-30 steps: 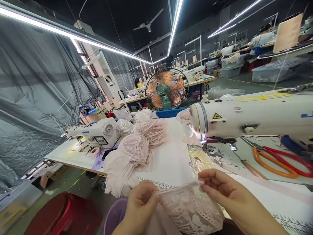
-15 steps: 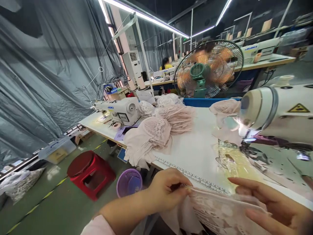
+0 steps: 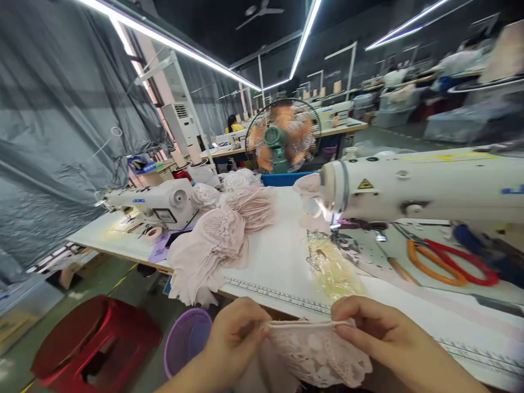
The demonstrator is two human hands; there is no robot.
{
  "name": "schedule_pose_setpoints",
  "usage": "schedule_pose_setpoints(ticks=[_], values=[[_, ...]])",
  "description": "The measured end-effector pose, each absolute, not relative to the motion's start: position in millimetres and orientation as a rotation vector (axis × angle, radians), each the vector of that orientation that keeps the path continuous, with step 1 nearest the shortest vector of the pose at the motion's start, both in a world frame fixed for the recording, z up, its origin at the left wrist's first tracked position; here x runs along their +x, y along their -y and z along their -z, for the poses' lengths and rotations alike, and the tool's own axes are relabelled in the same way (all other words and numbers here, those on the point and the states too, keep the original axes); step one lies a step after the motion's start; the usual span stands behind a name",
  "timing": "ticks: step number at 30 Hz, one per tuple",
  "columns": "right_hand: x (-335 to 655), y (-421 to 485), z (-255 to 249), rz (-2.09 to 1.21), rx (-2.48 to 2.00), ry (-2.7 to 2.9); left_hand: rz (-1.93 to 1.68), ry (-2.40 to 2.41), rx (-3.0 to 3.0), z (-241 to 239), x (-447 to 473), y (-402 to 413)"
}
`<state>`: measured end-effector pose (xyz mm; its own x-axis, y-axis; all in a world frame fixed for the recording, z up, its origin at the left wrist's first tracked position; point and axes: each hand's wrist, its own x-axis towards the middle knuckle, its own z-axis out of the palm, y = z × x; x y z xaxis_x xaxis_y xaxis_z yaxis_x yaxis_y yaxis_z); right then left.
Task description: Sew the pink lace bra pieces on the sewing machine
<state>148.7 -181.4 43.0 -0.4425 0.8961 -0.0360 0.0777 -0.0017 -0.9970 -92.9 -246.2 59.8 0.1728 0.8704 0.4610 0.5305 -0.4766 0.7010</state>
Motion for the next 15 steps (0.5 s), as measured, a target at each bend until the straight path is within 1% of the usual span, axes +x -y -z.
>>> schedule_pose_setpoints(ticks=[6, 15], values=[[143, 185, -47, -1.414, -1.016, 1.358, -1.241, -1.266, 2.133, -54, -103, 239], [145, 175, -36, -1.33, -0.996, 1.479, -1.33, -1.261, 2.023, -43, -101, 235]])
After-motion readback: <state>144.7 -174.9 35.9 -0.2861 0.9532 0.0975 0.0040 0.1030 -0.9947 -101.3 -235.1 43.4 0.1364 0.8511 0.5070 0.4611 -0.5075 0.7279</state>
